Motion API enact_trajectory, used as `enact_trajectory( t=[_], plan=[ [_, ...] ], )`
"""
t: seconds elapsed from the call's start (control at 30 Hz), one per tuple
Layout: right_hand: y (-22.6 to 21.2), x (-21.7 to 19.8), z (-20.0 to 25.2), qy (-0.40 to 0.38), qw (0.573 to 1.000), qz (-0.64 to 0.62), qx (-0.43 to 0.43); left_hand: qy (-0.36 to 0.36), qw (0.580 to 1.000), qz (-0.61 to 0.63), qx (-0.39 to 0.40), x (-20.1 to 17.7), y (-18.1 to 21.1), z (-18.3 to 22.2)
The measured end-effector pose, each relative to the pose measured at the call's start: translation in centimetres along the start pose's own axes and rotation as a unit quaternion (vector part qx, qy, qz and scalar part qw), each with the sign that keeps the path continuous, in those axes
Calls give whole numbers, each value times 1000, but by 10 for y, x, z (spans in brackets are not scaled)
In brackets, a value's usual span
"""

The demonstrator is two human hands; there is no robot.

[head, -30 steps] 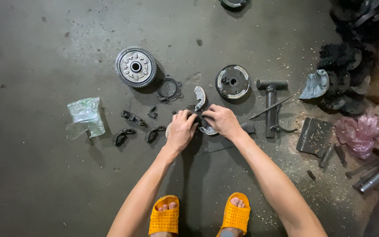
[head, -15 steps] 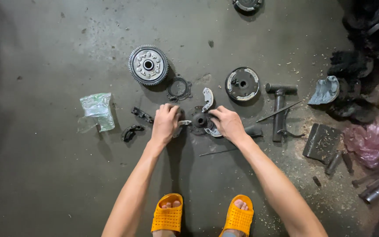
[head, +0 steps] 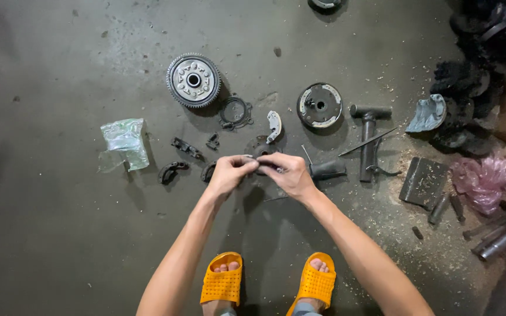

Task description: Assembling a motorcycle clutch unit by fitting plates and springs on a workshop floor

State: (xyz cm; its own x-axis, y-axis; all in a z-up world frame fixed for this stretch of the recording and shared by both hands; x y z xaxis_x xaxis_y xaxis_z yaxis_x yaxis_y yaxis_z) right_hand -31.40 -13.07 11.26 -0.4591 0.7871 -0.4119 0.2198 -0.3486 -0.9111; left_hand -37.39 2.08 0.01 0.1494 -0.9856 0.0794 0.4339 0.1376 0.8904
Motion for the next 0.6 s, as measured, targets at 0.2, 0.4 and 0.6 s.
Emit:
enact_trajectory(
  t=[0.2,0.4,0.6],
  plan=[
    [18,24,16,-77,995,56,-16,-63,994,3,-86,-15,-15,21],
    [44,38,18,-60,913,389,-104,104,985,-117,77,-51,52,10],
    [62,45,15,-64,908,400,-104,184,905,-304,233,-104,80,-8]
  ],
)
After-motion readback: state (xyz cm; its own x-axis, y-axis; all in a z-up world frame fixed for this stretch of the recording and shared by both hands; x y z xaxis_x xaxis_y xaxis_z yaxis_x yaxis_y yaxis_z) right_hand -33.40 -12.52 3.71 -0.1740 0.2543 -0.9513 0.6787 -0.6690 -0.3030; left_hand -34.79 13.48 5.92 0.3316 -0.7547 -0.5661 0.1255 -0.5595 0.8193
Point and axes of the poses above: each hand's wrist, its own z-axis away from the middle knuckle, its own x-axis out of the palm, y = z × x, the point moved 7 cm from there along -z, towards the middle knuckle, and after that the axes turned 5 degrees about x, right-handed, at the moved point
